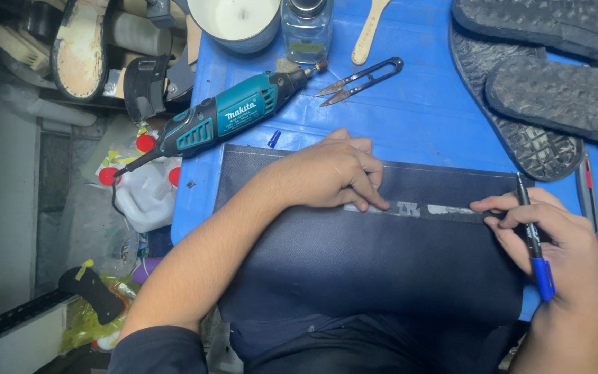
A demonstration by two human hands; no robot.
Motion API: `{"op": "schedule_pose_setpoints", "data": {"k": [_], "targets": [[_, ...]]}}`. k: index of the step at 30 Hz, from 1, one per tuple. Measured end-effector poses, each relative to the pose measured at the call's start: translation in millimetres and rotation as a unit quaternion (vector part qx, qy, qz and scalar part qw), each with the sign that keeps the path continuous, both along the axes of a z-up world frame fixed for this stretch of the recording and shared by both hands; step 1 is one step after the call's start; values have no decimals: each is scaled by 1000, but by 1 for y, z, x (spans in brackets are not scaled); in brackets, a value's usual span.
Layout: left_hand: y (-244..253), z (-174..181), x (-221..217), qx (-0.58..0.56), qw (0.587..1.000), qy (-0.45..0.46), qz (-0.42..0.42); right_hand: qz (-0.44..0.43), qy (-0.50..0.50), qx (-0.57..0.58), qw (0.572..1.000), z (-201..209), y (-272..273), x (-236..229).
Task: The person uses a ruler and a blue marker to draw straight lines on a dark sheet of material. They measure a shoe sole and transfer dimensions to the sheet, then mark multiple lines along the ruler's edge.
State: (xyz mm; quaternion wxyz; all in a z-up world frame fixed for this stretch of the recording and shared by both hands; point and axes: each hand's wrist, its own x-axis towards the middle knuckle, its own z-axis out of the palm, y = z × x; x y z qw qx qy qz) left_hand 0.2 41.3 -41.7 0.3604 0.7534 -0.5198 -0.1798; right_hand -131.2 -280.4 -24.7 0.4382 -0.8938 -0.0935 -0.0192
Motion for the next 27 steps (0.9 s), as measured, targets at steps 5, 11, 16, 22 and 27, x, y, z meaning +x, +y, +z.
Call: {"op": "schedule_pose_setpoints", "data": {"k": [5, 11, 16, 22, 27], "targets": [[1, -1, -1, -6, 1000, -2, 0, -31, 6, 1, 999, -1, -12, -7], [2, -1, 0, -18, 1000, -4, -10, -57, 0, 33, 998, -7, -22, -17], [2, 1, 0, -8, 1000, -1, -11, -58, -12, 36, 998, -10, -22, -17], [3, 5, -1, -7, 1000, -13, -9, -56, -8, 48, 997, -7, -21, -15], [-1, 4, -3, 9, 1000, -7, 5, -60, -3, 62, 996, -5, -20, -13]]}}
